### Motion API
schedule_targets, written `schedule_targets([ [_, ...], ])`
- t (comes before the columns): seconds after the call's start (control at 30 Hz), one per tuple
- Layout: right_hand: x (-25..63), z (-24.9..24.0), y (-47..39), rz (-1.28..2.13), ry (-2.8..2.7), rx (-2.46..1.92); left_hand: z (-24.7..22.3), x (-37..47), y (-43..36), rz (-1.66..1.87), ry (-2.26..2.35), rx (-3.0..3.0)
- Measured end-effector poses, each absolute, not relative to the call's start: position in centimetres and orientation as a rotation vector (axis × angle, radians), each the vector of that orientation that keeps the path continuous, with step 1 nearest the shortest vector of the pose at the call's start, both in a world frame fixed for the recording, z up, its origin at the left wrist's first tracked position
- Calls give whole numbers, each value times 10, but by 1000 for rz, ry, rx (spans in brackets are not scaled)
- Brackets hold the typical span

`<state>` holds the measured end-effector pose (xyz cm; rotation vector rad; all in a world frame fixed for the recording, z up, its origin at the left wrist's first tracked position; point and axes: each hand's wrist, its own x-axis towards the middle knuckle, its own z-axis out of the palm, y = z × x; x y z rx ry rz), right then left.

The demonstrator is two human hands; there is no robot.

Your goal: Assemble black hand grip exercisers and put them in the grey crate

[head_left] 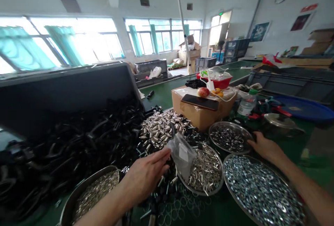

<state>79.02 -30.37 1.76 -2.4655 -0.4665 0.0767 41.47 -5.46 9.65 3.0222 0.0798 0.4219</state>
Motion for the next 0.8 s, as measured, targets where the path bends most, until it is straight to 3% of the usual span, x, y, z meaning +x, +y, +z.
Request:
schedule_targets([
  [0.07, 765, 40, -288, -121, -676, -2551, 98, 380, -59, 451, 204, 3000],
  [0.1, 745, 50, -276, -55, -778, -2475, 99, 364, -63, 464, 261, 2983],
  [0.3, 576, 73, -184, 823, -1327, -1626, 114, 281, -98, 502, 496, 2884],
  [0.53, 445, 60, -125, 1488, -1229, -1114, 122, 195, -122, 713, 720, 2517],
  [0.8, 334, 48, -111, 1748, -1211, -886, 87, 114, -128, 1118, 910, 1630],
])
